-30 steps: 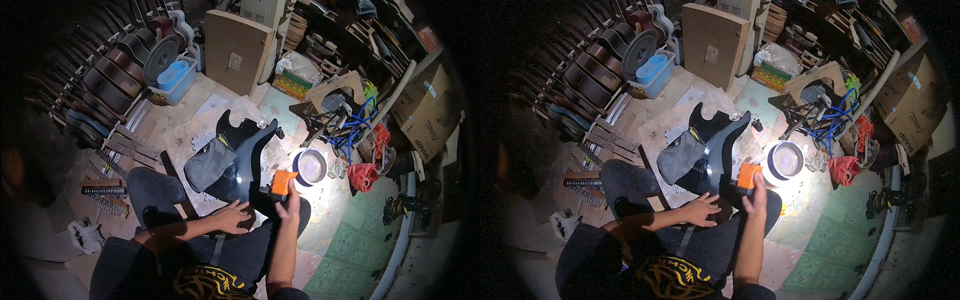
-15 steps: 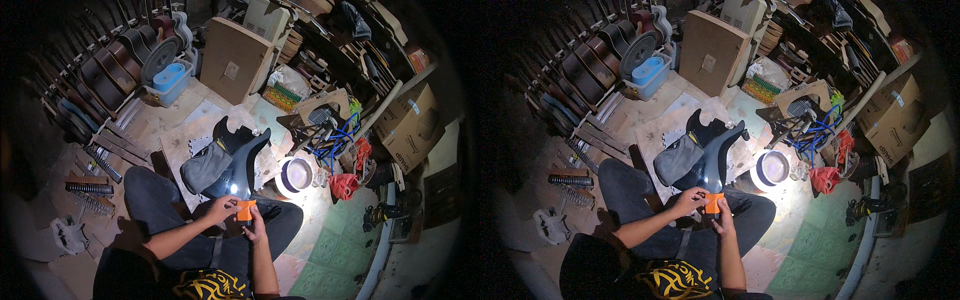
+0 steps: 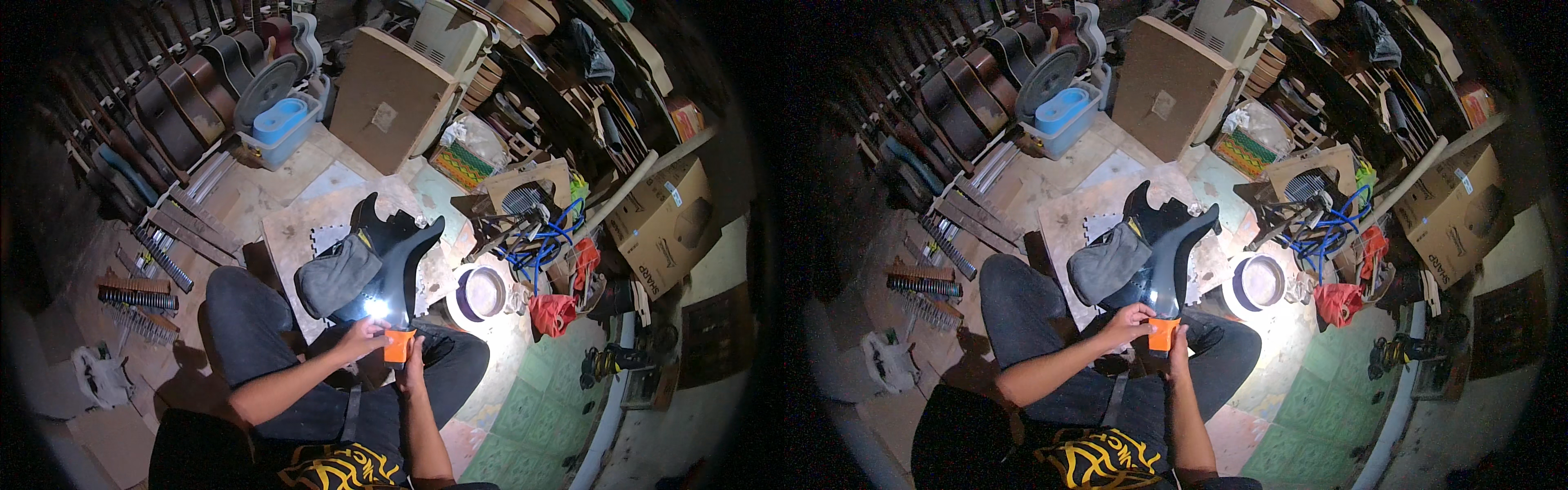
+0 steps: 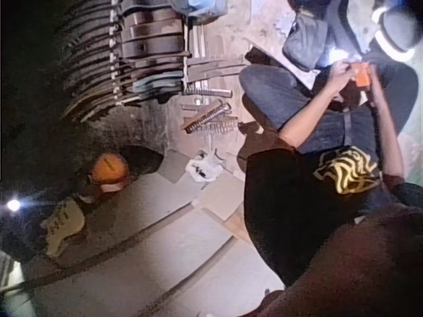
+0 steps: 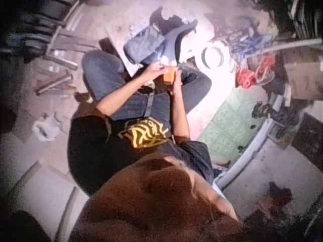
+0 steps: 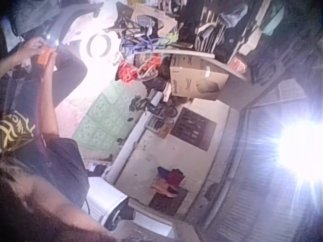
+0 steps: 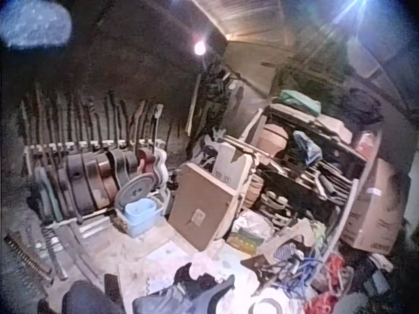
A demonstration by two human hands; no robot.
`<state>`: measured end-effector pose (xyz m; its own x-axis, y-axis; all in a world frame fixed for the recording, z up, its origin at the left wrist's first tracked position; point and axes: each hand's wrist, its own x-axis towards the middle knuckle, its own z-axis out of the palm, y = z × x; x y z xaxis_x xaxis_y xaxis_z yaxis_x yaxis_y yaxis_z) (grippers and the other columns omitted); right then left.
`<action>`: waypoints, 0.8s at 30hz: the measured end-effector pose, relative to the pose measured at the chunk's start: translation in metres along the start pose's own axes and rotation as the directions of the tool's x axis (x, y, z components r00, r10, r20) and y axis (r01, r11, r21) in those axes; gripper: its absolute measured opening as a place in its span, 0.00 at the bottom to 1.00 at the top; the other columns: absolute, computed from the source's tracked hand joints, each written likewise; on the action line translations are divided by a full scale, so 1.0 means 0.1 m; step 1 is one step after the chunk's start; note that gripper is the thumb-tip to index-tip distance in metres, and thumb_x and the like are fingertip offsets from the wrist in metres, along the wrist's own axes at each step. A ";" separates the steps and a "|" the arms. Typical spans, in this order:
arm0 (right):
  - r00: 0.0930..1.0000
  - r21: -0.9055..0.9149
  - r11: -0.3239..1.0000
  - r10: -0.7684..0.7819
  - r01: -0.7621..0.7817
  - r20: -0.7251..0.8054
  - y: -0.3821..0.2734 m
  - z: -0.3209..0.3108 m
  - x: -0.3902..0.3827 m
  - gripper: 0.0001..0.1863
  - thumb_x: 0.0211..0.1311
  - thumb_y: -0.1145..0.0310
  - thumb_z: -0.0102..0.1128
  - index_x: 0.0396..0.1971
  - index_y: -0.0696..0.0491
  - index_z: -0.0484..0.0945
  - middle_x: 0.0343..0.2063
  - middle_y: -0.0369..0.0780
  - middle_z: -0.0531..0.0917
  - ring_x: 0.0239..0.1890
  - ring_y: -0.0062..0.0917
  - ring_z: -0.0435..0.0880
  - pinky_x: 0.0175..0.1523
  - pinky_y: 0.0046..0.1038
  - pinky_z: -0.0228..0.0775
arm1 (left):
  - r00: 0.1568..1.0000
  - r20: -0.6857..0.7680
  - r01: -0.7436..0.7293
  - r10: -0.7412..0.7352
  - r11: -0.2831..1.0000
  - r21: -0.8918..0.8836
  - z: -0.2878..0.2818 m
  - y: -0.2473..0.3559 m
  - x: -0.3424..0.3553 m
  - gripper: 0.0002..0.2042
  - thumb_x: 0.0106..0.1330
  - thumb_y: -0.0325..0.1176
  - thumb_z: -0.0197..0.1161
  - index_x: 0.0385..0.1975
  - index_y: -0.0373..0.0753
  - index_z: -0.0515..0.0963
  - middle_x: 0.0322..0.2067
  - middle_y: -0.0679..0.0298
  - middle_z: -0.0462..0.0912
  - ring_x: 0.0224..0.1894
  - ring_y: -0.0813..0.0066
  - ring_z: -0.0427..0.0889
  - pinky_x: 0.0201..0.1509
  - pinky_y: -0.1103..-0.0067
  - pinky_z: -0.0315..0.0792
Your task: The person rubs a guitar body with a block and a cloth, then wipes the surface with a separate cloth.
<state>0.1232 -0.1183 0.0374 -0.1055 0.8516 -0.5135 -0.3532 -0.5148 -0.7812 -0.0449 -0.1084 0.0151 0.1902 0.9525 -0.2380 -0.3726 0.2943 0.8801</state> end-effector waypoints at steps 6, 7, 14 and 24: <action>0.959 0.110 0.991 -0.042 0.075 -0.279 -0.02 -0.21 0.13 0.42 0.75 0.35 0.29 0.61 0.62 0.69 0.54 0.45 0.80 0.63 0.37 0.72 0.69 0.40 0.57 | 0.972 -0.236 0.013 -0.014 1.000 -0.004 -0.02 0.10 0.11 0.16 0.60 0.22 0.67 0.45 0.37 0.72 0.41 0.64 0.81 0.40 0.82 0.79 0.42 0.82 0.74; 0.965 0.108 0.991 -0.050 0.080 -0.258 0.00 -0.22 0.16 0.39 0.76 0.39 0.31 0.61 0.62 0.69 0.56 0.45 0.78 0.62 0.38 0.72 0.69 0.40 0.57 | 0.964 -0.259 -0.068 0.059 0.997 -0.026 -0.09 0.08 0.15 0.16 0.61 0.23 0.67 0.47 0.38 0.72 0.41 0.65 0.81 0.39 0.83 0.79 0.37 0.84 0.73; 0.998 0.076 0.996 -0.051 0.053 -0.028 -0.03 -0.05 0.01 0.30 0.73 0.54 0.52 0.67 0.57 0.64 0.58 0.43 0.76 0.56 0.28 0.77 0.61 0.31 0.68 | 0.965 -0.149 0.201 -0.215 0.974 -0.107 -0.15 0.28 0.10 0.25 0.65 0.36 0.70 0.60 0.37 0.72 0.51 0.61 0.82 0.51 0.76 0.80 0.48 0.76 0.76; 0.994 -0.103 0.990 -0.096 0.102 0.060 0.00 -0.01 0.05 0.24 0.63 0.73 0.64 0.58 0.60 0.71 0.51 0.40 0.80 0.54 0.24 0.78 0.62 0.27 0.68 | 0.969 -0.144 0.199 -0.199 0.980 -0.019 -0.18 0.10 0.17 0.17 0.60 0.34 0.74 0.42 0.35 0.75 0.38 0.63 0.82 0.38 0.80 0.82 0.37 0.83 0.76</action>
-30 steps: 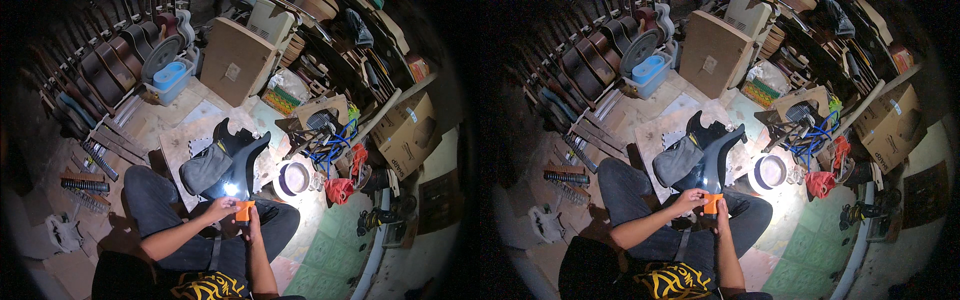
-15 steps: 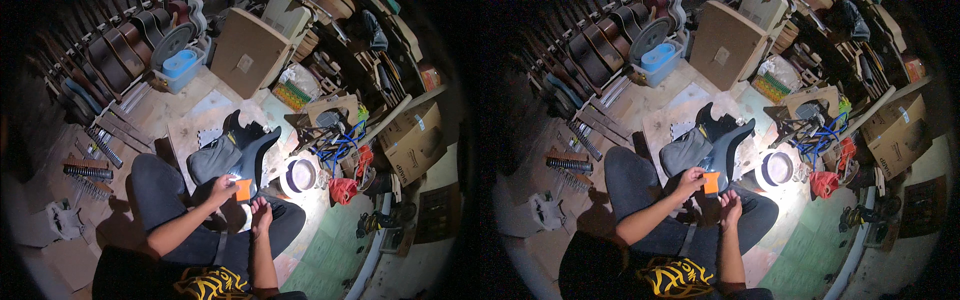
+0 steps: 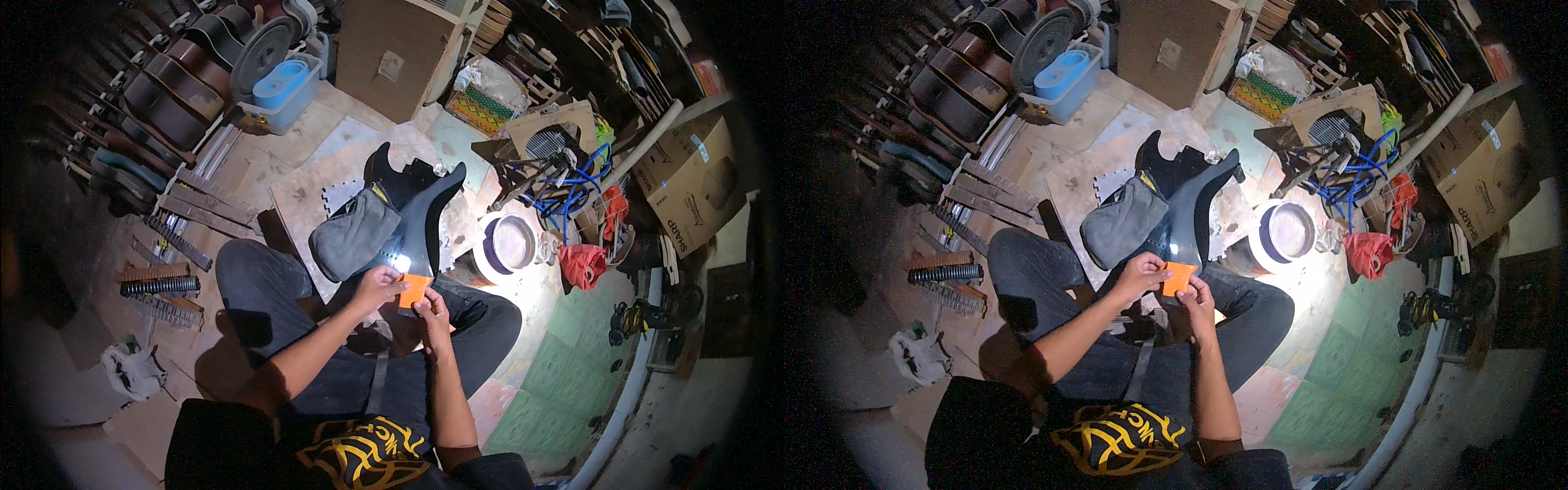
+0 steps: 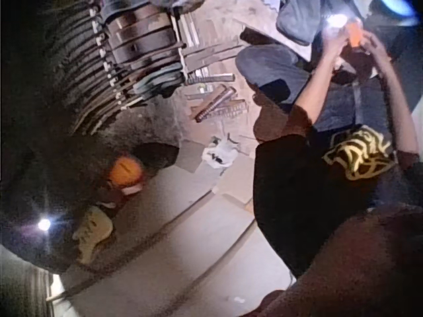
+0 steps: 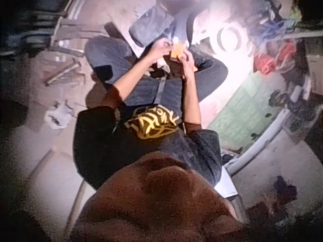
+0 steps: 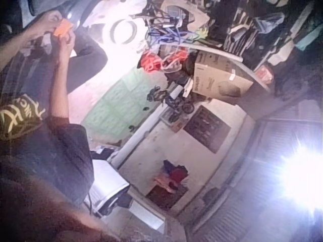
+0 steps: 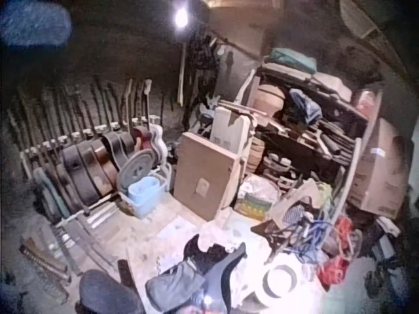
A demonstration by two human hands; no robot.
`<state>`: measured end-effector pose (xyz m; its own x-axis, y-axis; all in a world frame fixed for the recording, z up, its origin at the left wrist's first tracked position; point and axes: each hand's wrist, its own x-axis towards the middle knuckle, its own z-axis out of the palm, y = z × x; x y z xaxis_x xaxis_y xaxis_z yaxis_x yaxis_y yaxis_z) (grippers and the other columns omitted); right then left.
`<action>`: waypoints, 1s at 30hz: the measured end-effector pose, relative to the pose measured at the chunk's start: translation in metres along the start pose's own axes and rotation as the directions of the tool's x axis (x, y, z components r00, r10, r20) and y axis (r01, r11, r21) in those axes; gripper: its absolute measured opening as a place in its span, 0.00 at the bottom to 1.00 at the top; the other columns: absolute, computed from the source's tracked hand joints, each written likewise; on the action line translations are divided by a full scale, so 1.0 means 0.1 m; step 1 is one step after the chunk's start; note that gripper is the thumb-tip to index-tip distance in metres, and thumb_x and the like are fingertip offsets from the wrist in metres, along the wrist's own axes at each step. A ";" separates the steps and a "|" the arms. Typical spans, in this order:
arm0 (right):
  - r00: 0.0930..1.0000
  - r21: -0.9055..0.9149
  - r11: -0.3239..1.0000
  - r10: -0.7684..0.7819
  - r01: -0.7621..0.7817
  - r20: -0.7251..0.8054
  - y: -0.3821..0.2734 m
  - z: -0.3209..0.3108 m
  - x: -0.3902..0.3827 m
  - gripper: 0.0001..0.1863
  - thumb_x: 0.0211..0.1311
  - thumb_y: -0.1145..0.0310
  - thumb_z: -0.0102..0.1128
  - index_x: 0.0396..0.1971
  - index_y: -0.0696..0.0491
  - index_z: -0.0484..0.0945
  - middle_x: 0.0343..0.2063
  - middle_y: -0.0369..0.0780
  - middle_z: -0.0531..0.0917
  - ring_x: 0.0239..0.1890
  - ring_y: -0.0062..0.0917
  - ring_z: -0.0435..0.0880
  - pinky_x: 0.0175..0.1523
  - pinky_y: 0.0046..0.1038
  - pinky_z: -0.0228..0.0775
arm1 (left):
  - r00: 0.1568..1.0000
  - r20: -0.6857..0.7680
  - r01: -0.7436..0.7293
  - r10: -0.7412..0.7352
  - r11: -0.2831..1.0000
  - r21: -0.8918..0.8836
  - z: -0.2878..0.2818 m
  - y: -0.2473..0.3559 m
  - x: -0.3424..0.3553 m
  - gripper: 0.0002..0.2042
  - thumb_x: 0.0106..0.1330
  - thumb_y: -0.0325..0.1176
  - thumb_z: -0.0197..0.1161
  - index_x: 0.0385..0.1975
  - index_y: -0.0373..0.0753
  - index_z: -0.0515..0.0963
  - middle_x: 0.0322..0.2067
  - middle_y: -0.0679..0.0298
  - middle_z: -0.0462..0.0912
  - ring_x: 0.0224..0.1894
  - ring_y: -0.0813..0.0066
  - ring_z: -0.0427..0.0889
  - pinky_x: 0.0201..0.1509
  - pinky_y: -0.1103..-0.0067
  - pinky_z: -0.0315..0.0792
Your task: The person rubs a guitar body with a block and a cloth, then wipes the surface with a separate cloth.
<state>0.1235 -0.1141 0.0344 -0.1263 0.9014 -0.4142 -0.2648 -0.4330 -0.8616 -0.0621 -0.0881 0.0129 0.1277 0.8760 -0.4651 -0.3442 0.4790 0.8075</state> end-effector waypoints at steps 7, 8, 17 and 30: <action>0.993 0.069 0.991 0.113 -0.116 0.043 0.11 -0.18 0.06 0.26 0.56 0.69 0.56 0.57 0.57 0.70 0.48 0.39 0.79 0.52 0.25 0.76 0.61 0.28 0.66 | 0.987 0.124 -0.099 0.102 0.995 -0.031 0.08 -0.01 0.00 0.12 0.62 0.30 0.72 0.39 0.36 0.75 0.32 0.68 0.81 0.36 0.83 0.79 0.42 0.84 0.73; 0.994 0.062 0.992 0.111 -0.112 0.020 0.11 -0.14 0.05 0.25 0.56 0.69 0.55 0.56 0.57 0.71 0.48 0.39 0.79 0.52 0.26 0.76 0.61 0.29 0.66 | 0.988 0.124 -0.093 0.093 0.996 -0.011 0.07 0.00 0.00 0.12 0.62 0.29 0.71 0.40 0.36 0.76 0.33 0.67 0.82 0.37 0.83 0.79 0.42 0.84 0.73; 0.971 0.207 0.950 0.238 -0.235 0.011 -0.18 0.06 -0.06 0.36 0.71 0.32 0.40 0.58 0.50 0.72 0.47 0.35 0.81 0.46 0.19 0.80 0.49 0.26 0.72 | 0.975 0.208 0.095 -0.083 0.994 -0.051 0.09 0.17 -0.08 0.20 0.67 0.29 0.67 0.57 0.33 0.74 0.47 0.61 0.83 0.46 0.78 0.83 0.50 0.81 0.77; 0.976 0.347 0.912 0.203 -0.219 0.083 -0.13 -0.10 -0.04 0.39 0.67 0.27 0.39 0.59 0.46 0.70 0.46 0.35 0.81 0.41 0.20 0.81 0.38 0.22 0.76 | 0.961 0.244 0.160 -0.130 0.981 -0.107 0.08 0.24 -0.10 0.17 0.67 0.25 0.65 0.56 0.30 0.77 0.46 0.58 0.84 0.48 0.75 0.83 0.54 0.78 0.77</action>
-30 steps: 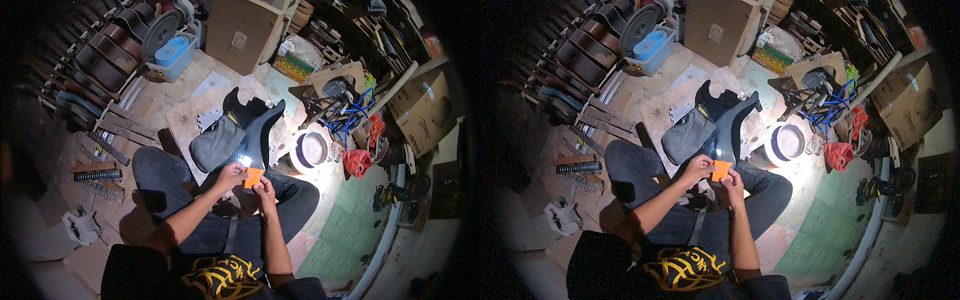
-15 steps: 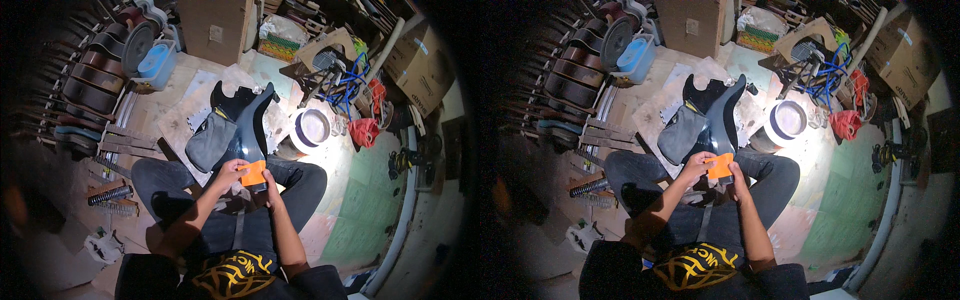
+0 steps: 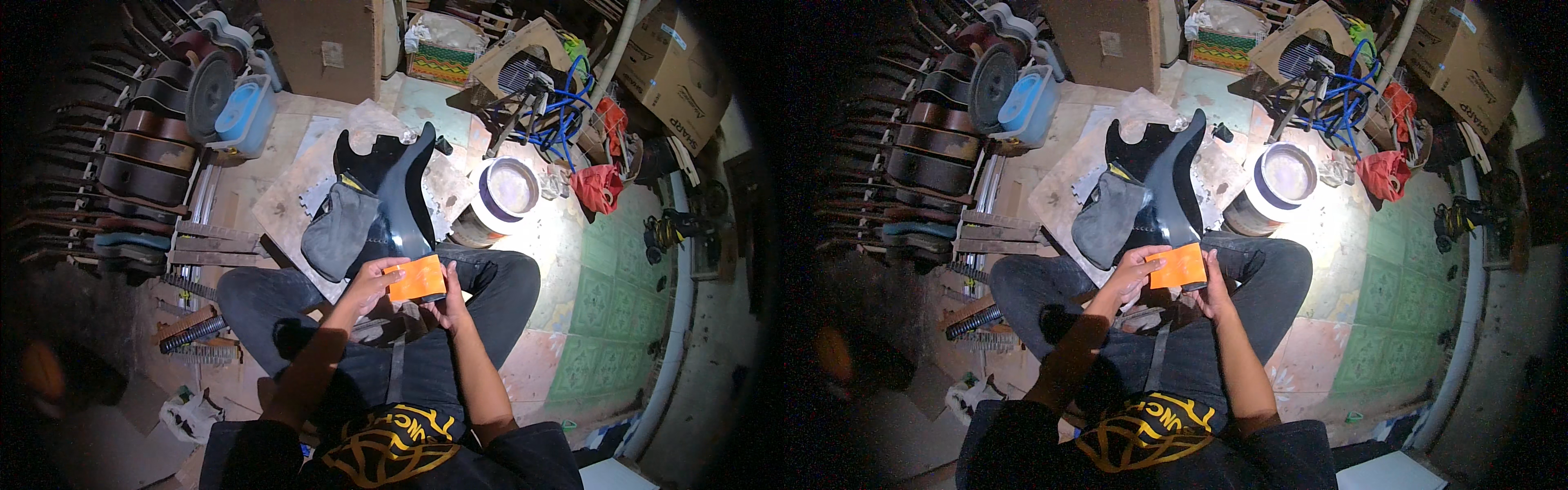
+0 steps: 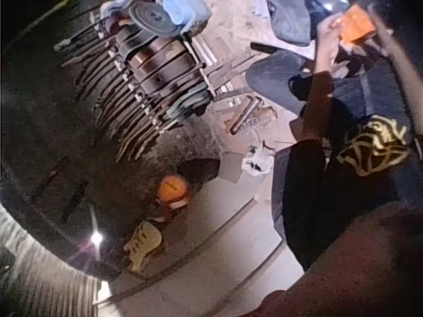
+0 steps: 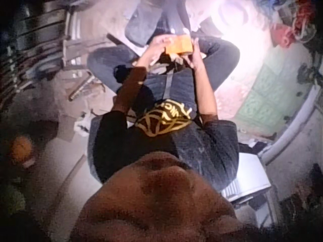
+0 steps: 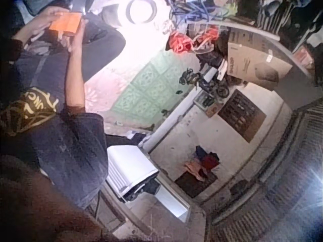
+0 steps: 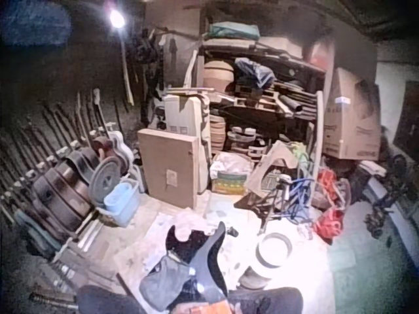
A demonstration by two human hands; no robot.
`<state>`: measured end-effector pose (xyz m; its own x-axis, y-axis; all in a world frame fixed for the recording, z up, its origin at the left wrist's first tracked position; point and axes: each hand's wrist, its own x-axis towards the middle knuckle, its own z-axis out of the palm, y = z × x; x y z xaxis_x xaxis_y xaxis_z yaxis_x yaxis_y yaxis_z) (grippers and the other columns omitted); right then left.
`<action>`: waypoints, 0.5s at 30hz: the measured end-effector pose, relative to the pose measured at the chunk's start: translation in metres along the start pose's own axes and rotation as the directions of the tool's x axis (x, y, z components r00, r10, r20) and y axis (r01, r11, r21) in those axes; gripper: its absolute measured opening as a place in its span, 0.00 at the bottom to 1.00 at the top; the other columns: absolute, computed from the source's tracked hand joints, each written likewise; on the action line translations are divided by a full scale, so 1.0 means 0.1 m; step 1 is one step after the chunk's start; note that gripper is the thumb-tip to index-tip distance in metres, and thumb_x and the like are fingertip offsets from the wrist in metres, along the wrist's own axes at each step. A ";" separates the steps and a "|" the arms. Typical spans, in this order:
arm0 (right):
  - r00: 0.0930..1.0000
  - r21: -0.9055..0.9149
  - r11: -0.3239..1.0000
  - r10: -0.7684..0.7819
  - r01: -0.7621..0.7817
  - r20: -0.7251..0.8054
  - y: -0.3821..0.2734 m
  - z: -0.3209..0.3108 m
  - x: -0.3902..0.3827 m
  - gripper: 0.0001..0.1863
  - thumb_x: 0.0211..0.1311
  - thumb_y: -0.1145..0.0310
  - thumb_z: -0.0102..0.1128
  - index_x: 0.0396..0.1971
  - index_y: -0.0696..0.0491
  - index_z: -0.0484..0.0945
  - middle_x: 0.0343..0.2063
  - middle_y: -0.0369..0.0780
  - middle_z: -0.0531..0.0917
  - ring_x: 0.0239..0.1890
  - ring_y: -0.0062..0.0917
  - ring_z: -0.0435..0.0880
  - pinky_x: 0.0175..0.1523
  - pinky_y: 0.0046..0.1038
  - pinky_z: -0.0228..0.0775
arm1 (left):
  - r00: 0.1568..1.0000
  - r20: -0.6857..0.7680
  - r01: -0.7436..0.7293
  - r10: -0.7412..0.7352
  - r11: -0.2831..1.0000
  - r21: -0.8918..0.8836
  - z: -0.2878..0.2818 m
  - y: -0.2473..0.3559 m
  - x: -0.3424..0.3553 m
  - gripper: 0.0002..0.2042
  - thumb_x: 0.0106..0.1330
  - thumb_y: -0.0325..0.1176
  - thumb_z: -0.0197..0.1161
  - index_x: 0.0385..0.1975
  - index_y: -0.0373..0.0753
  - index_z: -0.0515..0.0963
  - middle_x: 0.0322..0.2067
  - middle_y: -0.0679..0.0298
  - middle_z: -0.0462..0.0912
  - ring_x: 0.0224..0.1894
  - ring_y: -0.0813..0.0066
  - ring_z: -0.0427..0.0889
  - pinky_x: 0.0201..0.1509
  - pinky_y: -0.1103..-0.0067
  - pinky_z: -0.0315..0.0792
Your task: The person rubs a guitar body with a block and a cloth, then wipes the surface with a separate cloth.
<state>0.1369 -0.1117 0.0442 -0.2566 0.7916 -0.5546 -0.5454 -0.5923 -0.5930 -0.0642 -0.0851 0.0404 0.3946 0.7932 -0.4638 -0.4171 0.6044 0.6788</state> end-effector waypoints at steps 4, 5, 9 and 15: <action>0.998 -0.099 0.995 -0.002 0.008 0.055 0.07 -0.05 0.05 0.39 0.68 0.28 0.37 0.60 0.47 0.69 0.48 0.34 0.80 0.43 0.17 0.80 0.39 0.20 0.75 | 0.997 -0.023 -0.076 0.075 0.995 -0.060 -0.05 -0.04 0.01 0.17 0.67 0.23 0.63 0.55 0.29 0.76 0.47 0.57 0.83 0.47 0.75 0.83 0.55 0.78 0.76; 0.995 -0.121 0.992 -0.017 0.029 0.100 0.07 -0.06 0.05 0.39 0.68 0.28 0.37 0.61 0.47 0.69 0.48 0.34 0.79 0.43 0.17 0.79 0.40 0.20 0.75 | 0.995 -0.032 -0.091 0.090 0.995 -0.046 -0.07 -0.06 0.03 0.17 0.67 0.22 0.63 0.55 0.29 0.76 0.47 0.57 0.83 0.47 0.74 0.83 0.56 0.78 0.76; 0.995 -0.181 0.981 -0.060 0.073 0.076 0.13 -0.06 0.05 0.39 0.69 0.30 0.39 0.63 0.49 0.68 0.50 0.35 0.79 0.45 0.18 0.79 0.43 0.23 0.74 | 0.985 -0.087 -0.149 0.150 0.989 0.018 -0.10 -0.12 0.06 0.16 0.68 0.23 0.63 0.55 0.30 0.74 0.48 0.55 0.82 0.50 0.72 0.83 0.56 0.76 0.77; 0.994 -0.207 0.973 -0.085 0.097 0.063 0.21 -0.15 0.09 0.41 0.67 0.30 0.44 0.67 0.49 0.65 0.55 0.36 0.76 0.50 0.21 0.77 0.46 0.25 0.73 | 0.929 -0.228 -0.279 0.290 0.957 0.080 0.03 -0.21 0.05 0.11 0.68 0.24 0.63 0.48 0.32 0.74 0.41 0.58 0.83 0.42 0.73 0.84 0.49 0.79 0.78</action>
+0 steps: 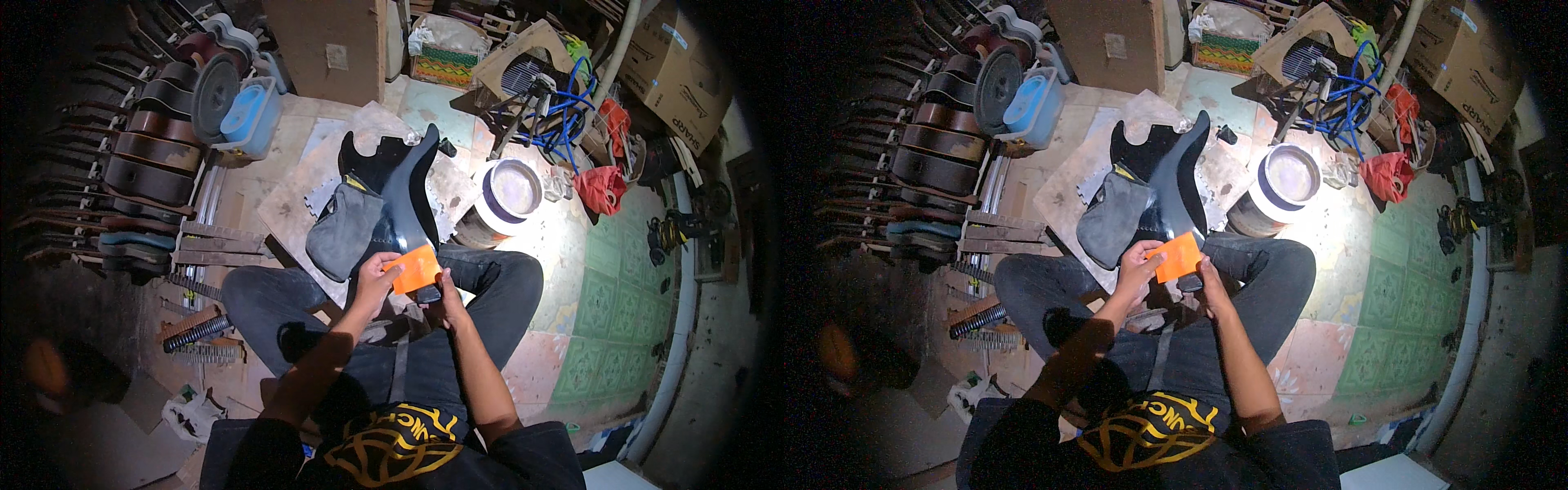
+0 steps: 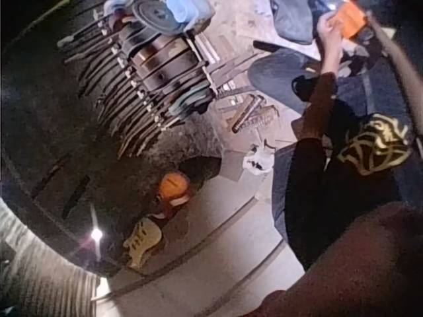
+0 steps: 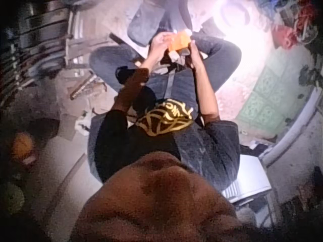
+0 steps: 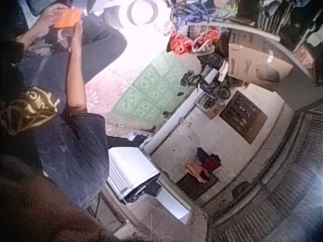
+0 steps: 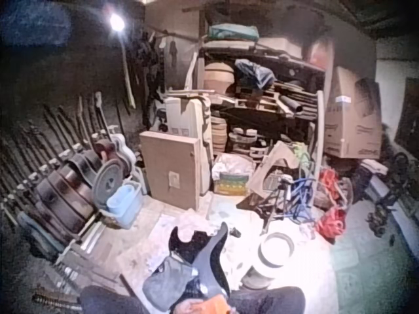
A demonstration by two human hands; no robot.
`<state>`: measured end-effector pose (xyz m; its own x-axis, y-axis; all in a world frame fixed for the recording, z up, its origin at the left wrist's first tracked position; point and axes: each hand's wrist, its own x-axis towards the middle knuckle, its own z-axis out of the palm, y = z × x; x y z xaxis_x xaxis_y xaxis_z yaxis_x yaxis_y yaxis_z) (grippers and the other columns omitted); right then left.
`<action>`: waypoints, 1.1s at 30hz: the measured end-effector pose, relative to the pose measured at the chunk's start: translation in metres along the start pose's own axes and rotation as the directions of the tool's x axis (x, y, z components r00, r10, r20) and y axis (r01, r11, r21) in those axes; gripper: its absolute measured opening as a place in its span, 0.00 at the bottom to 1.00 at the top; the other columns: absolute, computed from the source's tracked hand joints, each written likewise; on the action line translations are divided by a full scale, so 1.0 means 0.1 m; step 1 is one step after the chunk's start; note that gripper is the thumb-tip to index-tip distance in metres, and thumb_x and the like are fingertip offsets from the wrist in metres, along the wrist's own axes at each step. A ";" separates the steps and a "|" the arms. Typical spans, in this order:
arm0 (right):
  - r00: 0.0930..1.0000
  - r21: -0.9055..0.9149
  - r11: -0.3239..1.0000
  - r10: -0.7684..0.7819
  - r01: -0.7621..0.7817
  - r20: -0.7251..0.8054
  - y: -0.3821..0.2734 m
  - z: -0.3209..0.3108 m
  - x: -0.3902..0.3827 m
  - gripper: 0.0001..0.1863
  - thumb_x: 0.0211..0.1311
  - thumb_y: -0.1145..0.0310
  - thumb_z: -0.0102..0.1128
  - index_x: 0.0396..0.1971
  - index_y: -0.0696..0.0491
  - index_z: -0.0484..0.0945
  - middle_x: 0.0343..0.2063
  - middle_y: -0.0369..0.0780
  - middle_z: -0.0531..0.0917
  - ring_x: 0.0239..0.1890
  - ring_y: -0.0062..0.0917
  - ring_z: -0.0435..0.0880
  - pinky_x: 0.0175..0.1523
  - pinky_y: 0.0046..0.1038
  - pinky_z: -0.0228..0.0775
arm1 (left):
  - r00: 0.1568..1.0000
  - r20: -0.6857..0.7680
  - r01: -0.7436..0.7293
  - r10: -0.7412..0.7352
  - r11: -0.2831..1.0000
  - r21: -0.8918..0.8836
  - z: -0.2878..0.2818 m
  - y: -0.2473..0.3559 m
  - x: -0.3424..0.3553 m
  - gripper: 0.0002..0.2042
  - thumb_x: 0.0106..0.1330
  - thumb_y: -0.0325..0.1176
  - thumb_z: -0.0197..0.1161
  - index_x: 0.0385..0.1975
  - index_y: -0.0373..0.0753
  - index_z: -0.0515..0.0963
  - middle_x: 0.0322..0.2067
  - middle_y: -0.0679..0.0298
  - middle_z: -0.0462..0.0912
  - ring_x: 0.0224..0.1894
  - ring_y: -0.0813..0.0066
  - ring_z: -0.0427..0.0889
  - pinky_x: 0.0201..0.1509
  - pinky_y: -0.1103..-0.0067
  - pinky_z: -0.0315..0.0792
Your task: The person rubs a guitar body with a block and a cloth, then wipes the surface with a separate cloth.
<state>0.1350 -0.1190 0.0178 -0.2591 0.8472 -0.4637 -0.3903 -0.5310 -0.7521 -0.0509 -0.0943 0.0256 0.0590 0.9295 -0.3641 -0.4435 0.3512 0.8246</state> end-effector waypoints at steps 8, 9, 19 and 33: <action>0.966 -0.199 0.962 -0.215 0.185 -0.141 0.02 0.10 0.02 0.35 0.72 0.44 0.50 0.67 0.55 0.63 0.57 0.38 0.76 0.59 0.26 0.73 0.69 0.31 0.58 | 0.965 -0.052 0.259 -0.256 0.962 0.080 0.03 -0.15 -0.14 0.08 0.67 0.32 0.67 0.40 0.40 0.75 0.36 0.67 0.83 0.35 0.80 0.81 0.35 0.84 0.73; 0.972 -0.130 0.974 -0.200 0.184 -0.121 0.01 0.07 0.03 0.34 0.73 0.47 0.50 0.67 0.56 0.63 0.57 0.38 0.77 0.59 0.26 0.74 0.68 0.30 0.58 | 0.956 -0.026 0.292 -0.292 0.942 0.167 0.07 -0.13 -0.17 0.09 0.66 0.32 0.68 0.39 0.41 0.75 0.35 0.68 0.83 0.35 0.81 0.81 0.35 0.84 0.73; 0.962 -0.193 0.945 -0.274 0.265 -0.021 0.03 0.09 0.05 0.33 0.75 0.47 0.46 0.68 0.57 0.63 0.59 0.41 0.74 0.61 0.26 0.73 0.68 0.29 0.59 | 0.994 0.110 0.026 -0.028 0.999 0.021 0.11 -0.15 -0.10 0.08 0.71 0.26 0.61 0.45 0.34 0.73 0.38 0.63 0.82 0.42 0.80 0.81 0.49 0.80 0.75; 0.762 -0.753 0.470 -0.645 0.460 0.063 -0.06 0.54 -0.14 0.39 0.63 0.60 0.62 0.71 0.57 0.59 0.53 0.51 0.69 0.56 0.43 0.70 0.64 0.37 0.62 | 0.941 0.004 -0.329 0.340 0.908 0.259 0.31 -0.11 -0.33 0.16 0.78 0.40 0.49 0.49 0.33 0.76 0.35 0.64 0.80 0.39 0.77 0.77 0.46 0.78 0.72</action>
<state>0.0935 -0.1288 0.0543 -0.0014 0.9869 0.1612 0.3621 0.1507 -0.9199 -0.0200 -0.1254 0.0418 -0.0913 0.9940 -0.0605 -0.1901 0.0422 0.9808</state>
